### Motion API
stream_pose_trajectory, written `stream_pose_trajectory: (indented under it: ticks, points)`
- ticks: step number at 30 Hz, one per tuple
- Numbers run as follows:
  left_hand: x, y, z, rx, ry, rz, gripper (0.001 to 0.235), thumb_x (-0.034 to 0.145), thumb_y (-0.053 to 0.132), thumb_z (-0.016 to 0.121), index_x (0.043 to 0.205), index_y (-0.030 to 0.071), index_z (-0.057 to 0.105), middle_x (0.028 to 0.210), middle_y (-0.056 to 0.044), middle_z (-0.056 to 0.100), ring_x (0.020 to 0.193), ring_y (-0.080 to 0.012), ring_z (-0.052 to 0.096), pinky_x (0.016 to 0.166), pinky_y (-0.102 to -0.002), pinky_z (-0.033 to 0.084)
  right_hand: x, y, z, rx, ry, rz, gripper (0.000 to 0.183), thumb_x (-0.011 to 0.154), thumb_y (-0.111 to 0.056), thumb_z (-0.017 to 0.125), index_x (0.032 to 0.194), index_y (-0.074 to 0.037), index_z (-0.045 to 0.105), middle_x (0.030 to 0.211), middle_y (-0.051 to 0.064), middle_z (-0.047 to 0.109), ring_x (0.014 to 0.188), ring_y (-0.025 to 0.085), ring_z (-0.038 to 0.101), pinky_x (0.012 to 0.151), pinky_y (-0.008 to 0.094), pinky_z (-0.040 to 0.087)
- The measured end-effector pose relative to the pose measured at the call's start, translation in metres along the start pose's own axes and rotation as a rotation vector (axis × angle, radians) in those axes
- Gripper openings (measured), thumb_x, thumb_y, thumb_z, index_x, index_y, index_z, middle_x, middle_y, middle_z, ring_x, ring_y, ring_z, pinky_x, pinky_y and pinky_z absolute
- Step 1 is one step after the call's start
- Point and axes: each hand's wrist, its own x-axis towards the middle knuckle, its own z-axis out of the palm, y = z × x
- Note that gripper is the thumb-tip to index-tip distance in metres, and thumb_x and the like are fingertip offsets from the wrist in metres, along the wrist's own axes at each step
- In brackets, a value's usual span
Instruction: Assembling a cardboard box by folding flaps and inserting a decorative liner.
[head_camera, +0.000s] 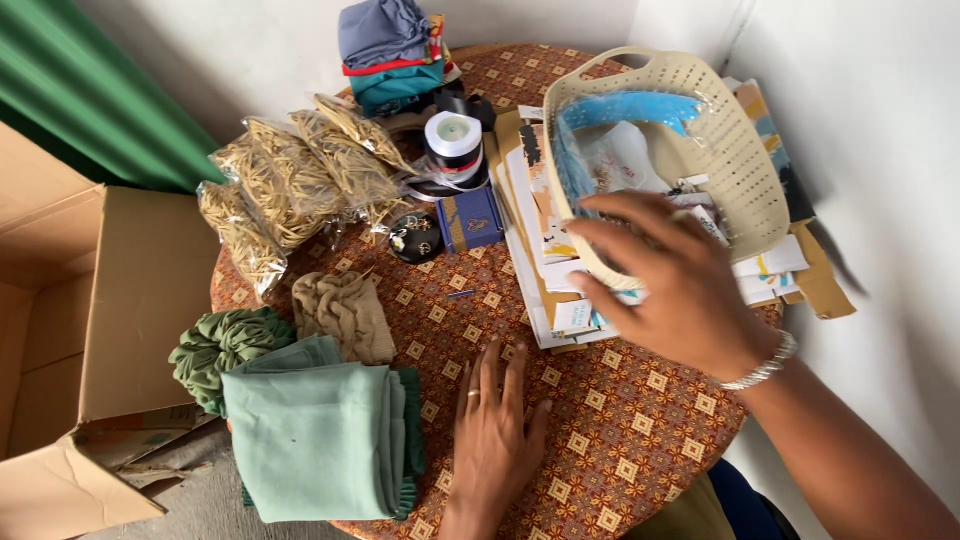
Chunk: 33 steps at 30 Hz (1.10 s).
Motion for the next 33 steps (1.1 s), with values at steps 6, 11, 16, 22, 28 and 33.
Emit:
stream_pose_trajectory:
  ticks: [6,11,16,22,28,33]
  points:
    - [0.033,-0.002,0.007,0.177,0.034,0.01,0.084,0.102,0.054,0.053,0.161,0.004,0.022,0.16,-0.027,0.034,0.137,-0.0403,0.048,0.111,-0.05,0.043,-0.057,0.029,-0.049,0.015,0.23,0.301,0.034,0.101,-0.001,0.071,0.131,0.012,0.063,0.136,0.031,0.062,0.126,0.045,0.061,0.109,0.051,0.048]
    - [0.058,0.007,0.006,0.224,0.029,0.021,0.096,0.095,0.059,0.065,0.161,0.003,0.024,0.156,-0.023,0.043,0.136,-0.0391,0.05,0.11,-0.052,0.043,-0.117,0.064,-0.038,0.013,0.302,0.551,0.044,0.101,0.001,0.069,0.142,0.011,0.056,0.14,0.029,0.058,0.129,0.043,0.059,0.102,0.052,0.05]
    - [0.072,0.012,0.011,0.282,0.081,0.056,0.096,0.089,0.056,0.072,0.159,0.006,0.03,0.145,-0.019,0.055,0.127,-0.0357,0.057,0.106,-0.051,0.047,-0.17,0.098,-0.01,0.115,0.293,0.836,0.056,0.094,0.001,0.069,0.146,0.006,0.049,0.143,0.025,0.057,0.128,0.037,0.058,0.102,0.048,0.048]
    - [0.08,0.012,0.013,0.327,0.004,0.03,0.09,0.093,0.055,0.068,0.159,0.008,0.03,0.142,-0.017,0.057,0.126,-0.0336,0.057,0.101,-0.05,0.051,-0.206,0.117,0.012,0.063,-0.057,0.923,0.079,0.085,-0.029,0.072,0.153,0.0,0.043,0.154,0.023,0.05,0.133,0.038,0.054,0.105,0.048,0.044]
    - [0.08,0.01,0.015,0.372,0.06,0.065,0.087,0.091,0.055,0.068,0.157,0.008,0.035,0.136,-0.014,0.062,0.121,-0.0311,0.061,0.101,-0.048,0.051,-0.214,0.122,0.023,0.077,-0.133,0.916,0.084,0.087,-0.035,0.07,0.156,-0.002,0.038,0.16,0.018,0.044,0.145,0.035,0.042,0.114,0.046,0.035]
    - [0.082,0.013,0.01,0.367,0.076,0.051,0.092,0.086,0.054,0.075,0.157,0.01,0.035,0.143,-0.018,0.056,0.123,-0.0356,0.061,0.099,-0.051,0.053,-0.213,0.124,0.021,0.088,-0.143,0.862,0.077,0.088,-0.033,0.07,0.154,-0.004,0.042,0.158,0.019,0.046,0.144,0.033,0.045,0.114,0.045,0.038]
